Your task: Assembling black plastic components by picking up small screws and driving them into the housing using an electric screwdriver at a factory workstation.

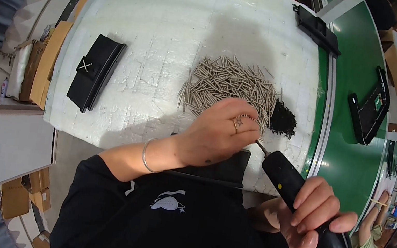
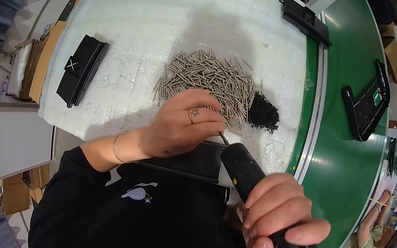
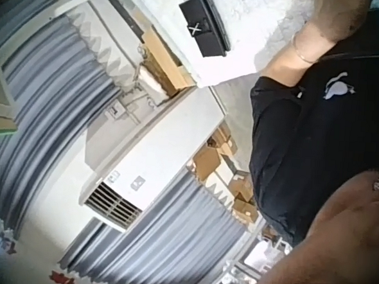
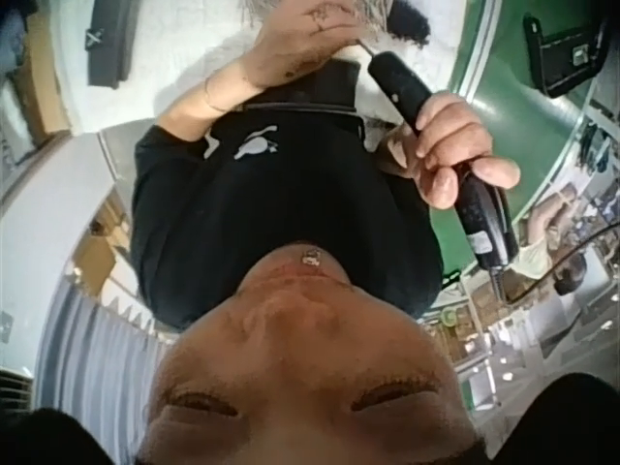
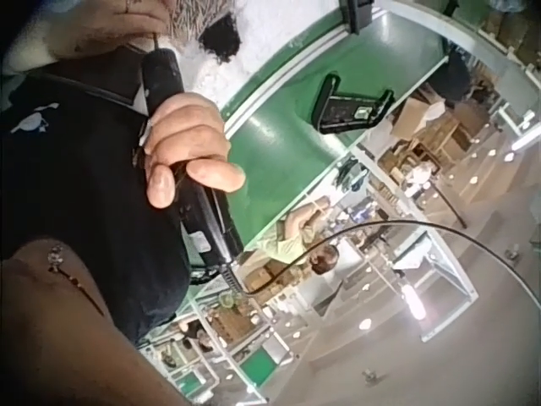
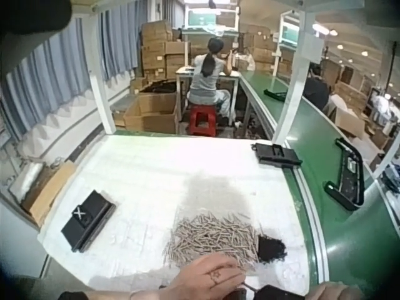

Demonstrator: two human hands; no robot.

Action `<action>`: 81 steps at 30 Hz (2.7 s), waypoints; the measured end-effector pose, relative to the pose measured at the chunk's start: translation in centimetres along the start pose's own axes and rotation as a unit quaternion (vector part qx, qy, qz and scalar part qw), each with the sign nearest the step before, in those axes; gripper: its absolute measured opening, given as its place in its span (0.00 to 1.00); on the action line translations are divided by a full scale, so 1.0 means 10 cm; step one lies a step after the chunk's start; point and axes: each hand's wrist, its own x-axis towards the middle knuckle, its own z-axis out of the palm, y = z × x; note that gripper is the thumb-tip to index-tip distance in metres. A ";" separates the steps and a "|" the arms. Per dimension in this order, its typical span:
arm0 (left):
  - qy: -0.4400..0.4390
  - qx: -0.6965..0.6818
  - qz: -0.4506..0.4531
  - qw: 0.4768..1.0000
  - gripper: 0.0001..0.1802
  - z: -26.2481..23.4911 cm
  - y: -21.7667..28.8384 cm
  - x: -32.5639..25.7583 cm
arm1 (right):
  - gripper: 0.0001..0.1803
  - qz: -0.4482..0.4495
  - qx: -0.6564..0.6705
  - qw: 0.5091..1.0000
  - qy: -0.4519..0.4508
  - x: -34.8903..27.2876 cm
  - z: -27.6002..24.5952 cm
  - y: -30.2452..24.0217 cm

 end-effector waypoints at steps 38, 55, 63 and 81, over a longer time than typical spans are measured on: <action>-0.026 -0.029 -0.262 0.964 0.08 -0.32 0.16 -0.82 | 0.20 0.186 0.067 0.974 -0.109 -0.27 0.25 0.23; -0.019 -0.010 -0.251 0.968 0.09 -0.29 0.20 -0.87 | 0.18 0.231 0.087 0.959 -0.136 -0.23 0.31 0.35; 0.007 0.001 -0.216 0.976 0.08 -0.23 0.23 -0.92 | 0.18 0.266 0.024 0.927 -0.261 -0.05 0.42 0.47; -0.076 0.051 -0.202 0.975 0.09 -0.25 0.32 -0.74 | 0.13 0.133 -0.032 0.989 0.053 0.08 -0.15 0.11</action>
